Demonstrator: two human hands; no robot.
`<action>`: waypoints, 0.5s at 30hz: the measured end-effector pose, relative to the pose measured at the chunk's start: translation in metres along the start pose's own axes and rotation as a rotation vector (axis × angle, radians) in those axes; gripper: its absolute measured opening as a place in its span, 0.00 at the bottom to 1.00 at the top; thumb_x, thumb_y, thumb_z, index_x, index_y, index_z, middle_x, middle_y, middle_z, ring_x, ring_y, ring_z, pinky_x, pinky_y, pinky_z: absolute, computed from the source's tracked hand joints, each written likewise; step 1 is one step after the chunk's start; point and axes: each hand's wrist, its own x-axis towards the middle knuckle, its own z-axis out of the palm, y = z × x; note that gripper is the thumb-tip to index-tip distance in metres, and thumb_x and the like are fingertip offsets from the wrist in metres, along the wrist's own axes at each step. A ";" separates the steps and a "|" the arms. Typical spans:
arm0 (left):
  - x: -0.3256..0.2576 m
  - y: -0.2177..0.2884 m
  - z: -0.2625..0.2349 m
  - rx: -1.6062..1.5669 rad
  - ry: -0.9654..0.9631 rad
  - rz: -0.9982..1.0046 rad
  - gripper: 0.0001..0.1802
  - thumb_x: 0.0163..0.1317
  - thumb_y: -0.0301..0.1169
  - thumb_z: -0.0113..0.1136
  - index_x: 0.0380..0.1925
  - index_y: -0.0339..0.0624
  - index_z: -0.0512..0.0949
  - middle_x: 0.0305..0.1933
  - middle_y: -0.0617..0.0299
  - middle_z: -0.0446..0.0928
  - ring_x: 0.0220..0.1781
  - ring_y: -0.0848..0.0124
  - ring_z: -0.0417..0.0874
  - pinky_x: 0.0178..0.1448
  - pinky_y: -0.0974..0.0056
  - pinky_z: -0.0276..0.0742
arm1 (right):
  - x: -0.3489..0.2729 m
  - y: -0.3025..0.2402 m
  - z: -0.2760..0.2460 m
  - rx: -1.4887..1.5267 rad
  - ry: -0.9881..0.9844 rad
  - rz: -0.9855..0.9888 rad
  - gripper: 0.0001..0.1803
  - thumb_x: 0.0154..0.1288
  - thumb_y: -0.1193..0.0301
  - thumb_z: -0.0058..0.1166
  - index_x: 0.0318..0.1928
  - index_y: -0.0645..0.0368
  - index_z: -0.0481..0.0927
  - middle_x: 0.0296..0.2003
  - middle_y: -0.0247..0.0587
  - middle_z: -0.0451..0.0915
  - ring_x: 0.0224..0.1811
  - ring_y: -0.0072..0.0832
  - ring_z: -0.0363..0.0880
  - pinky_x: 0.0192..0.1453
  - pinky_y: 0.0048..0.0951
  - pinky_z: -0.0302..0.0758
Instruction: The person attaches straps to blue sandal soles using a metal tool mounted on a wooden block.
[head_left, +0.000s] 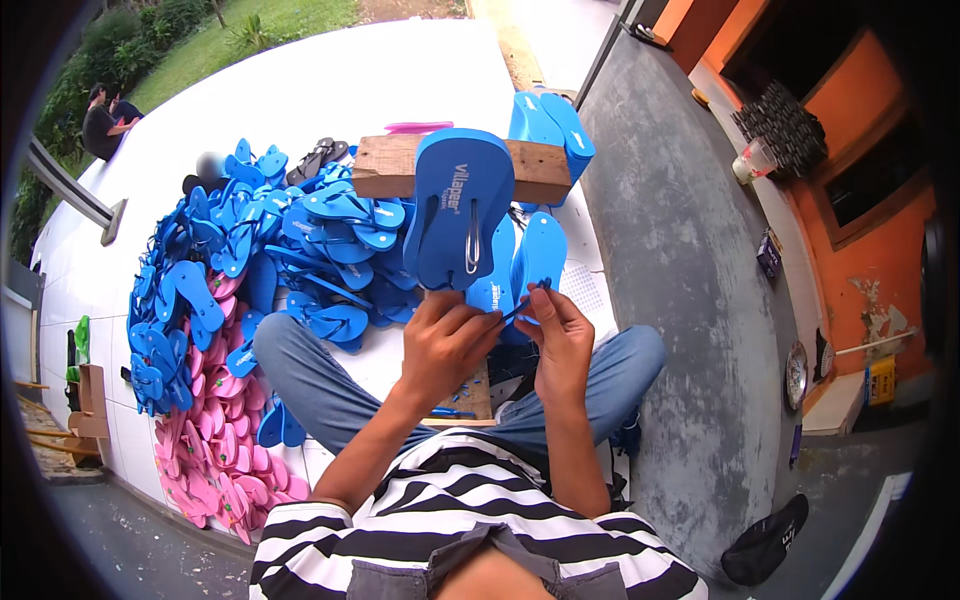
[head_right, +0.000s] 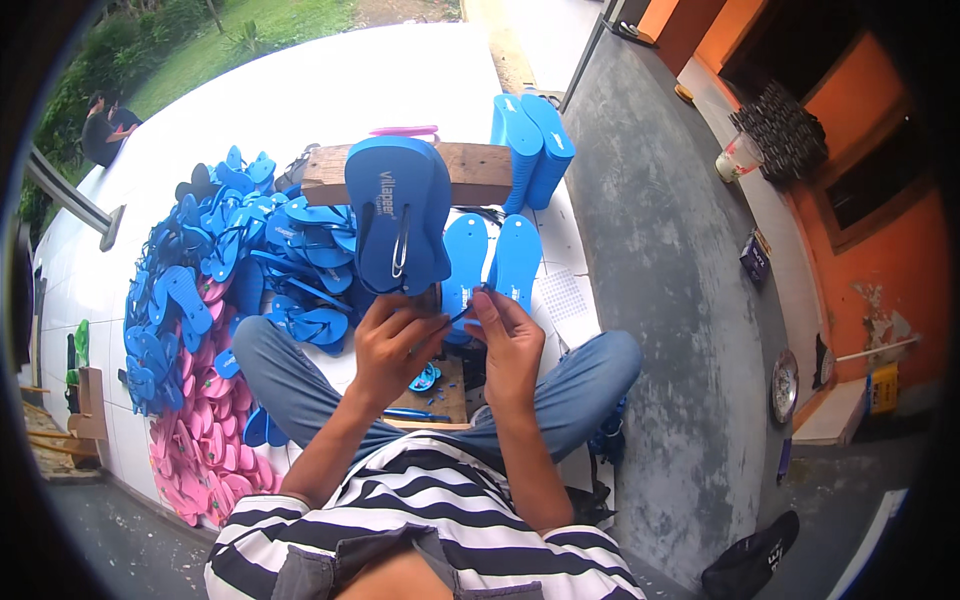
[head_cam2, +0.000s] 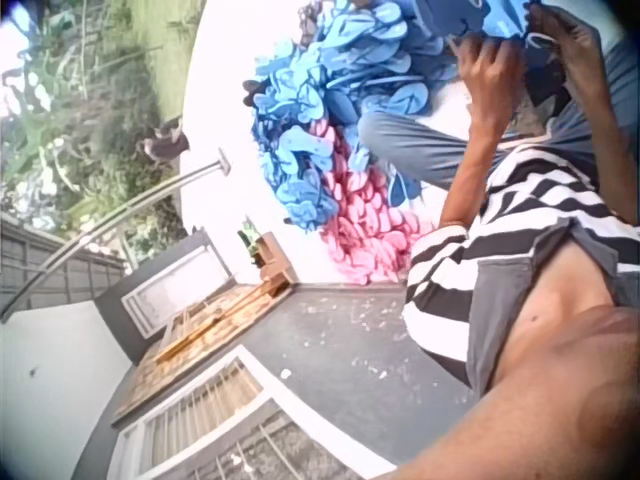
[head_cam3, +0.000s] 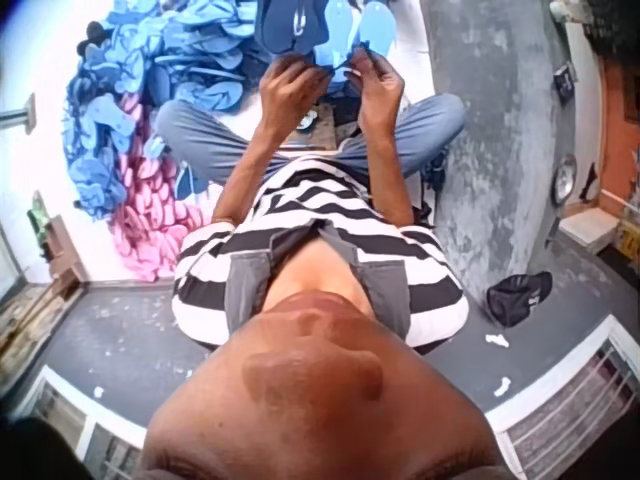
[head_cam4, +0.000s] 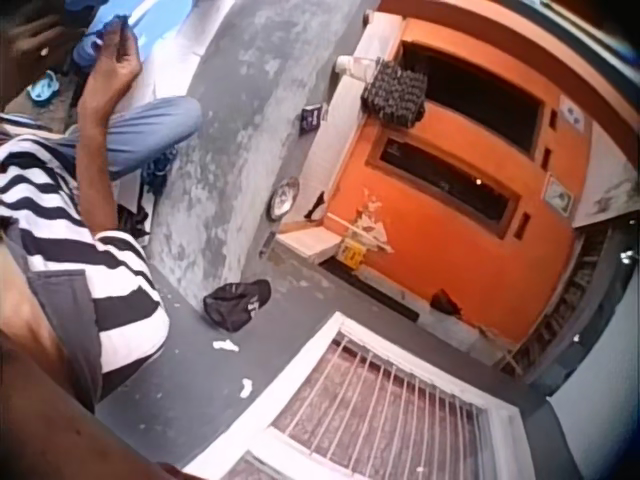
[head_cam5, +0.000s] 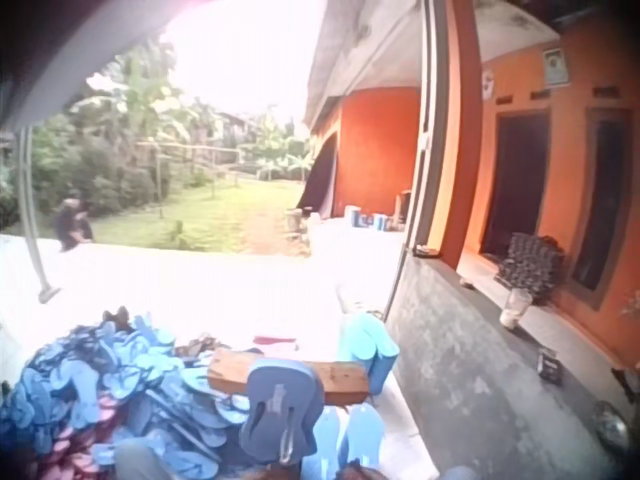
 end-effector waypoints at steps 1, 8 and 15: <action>0.001 0.004 0.006 -0.017 0.045 -0.038 0.09 0.47 0.28 0.73 0.30 0.47 0.83 0.31 0.68 0.81 0.41 0.64 0.79 0.42 0.60 0.76 | 0.001 0.002 0.008 -0.093 -0.021 -0.107 0.14 0.67 0.65 0.63 0.44 0.65 0.84 0.38 0.38 0.84 0.38 0.21 0.81 0.43 0.20 0.75; 0.013 0.006 -0.008 -0.140 0.239 -0.043 0.08 0.52 0.21 0.66 0.34 0.41 0.82 0.37 0.59 0.79 0.39 0.61 0.78 0.39 0.61 0.76 | 0.003 -0.009 0.048 -0.105 -0.261 -0.378 0.11 0.75 0.66 0.52 0.45 0.63 0.78 0.36 0.33 0.80 0.36 0.17 0.72 0.43 0.20 0.71; 0.063 -0.036 -0.047 -0.230 0.421 -0.191 0.19 0.61 0.27 0.63 0.54 0.40 0.76 0.51 0.54 0.76 0.43 0.67 0.76 0.40 0.67 0.70 | 0.020 -0.016 0.047 0.092 -0.608 -0.137 0.11 0.74 0.63 0.53 0.41 0.59 0.75 0.27 0.29 0.71 0.27 0.15 0.62 0.33 0.21 0.61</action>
